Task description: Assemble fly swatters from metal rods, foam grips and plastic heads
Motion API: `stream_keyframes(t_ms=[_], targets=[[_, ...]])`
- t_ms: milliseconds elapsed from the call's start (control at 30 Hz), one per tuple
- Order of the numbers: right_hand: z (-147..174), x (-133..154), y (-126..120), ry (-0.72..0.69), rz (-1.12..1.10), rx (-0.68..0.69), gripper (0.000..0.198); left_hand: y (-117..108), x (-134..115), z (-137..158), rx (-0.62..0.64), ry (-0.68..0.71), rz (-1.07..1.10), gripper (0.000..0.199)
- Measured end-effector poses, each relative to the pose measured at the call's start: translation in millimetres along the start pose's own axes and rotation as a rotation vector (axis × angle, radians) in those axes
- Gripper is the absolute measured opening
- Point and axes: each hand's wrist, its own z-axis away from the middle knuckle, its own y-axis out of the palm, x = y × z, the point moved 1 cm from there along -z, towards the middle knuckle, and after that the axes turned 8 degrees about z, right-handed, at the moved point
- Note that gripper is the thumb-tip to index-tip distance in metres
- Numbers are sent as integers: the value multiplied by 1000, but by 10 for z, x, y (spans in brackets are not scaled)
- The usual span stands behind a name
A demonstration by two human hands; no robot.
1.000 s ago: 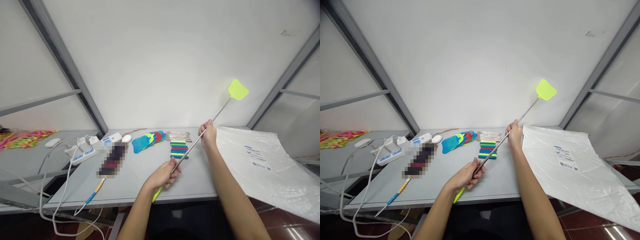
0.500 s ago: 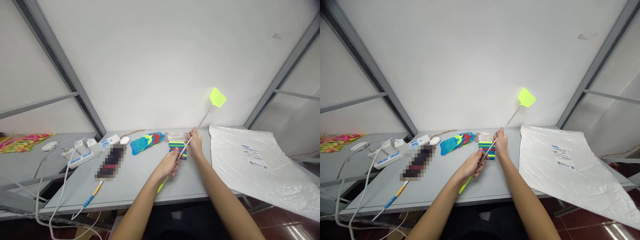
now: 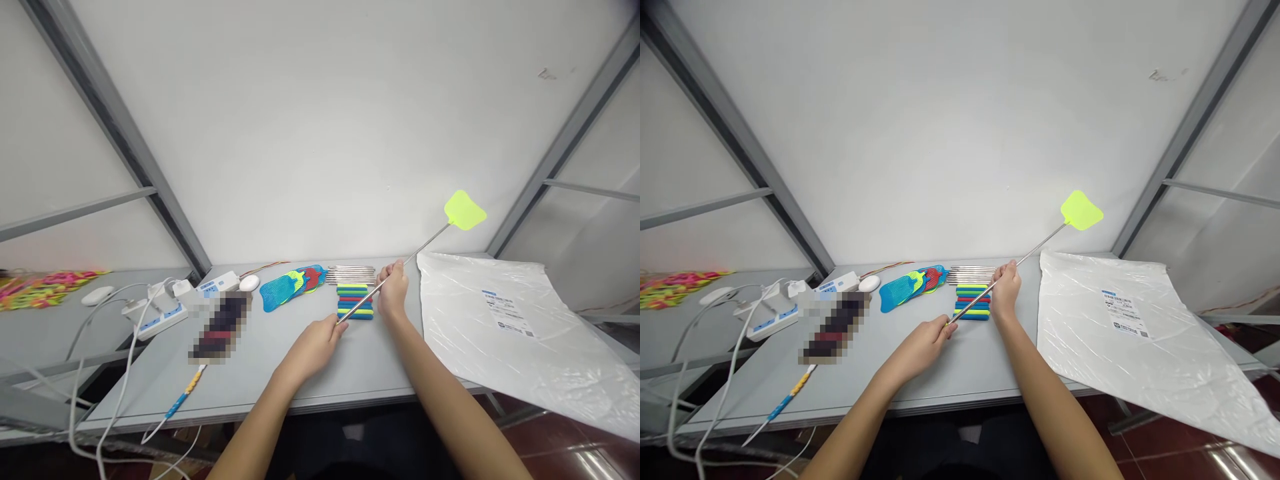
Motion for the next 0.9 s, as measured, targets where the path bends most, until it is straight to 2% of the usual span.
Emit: stream_keyframes(t_ms=[267,433,567,767,900], targets=[[239,-46,87,15,33,97,46,104,-8,-83,-24,38,8,33],[228,-17,90,43,58,166,47,179,-30,-37,-38,-10,2,35],[61,44,9,55,38,132,49,247,-49,129,-4,-59,30,39],[-168,161,-168,69,2,104,48,360,20,479,111,-126,264,46],[-206,227,-196,112,-23,130,47,433,70,605,108,-155,347,48]])
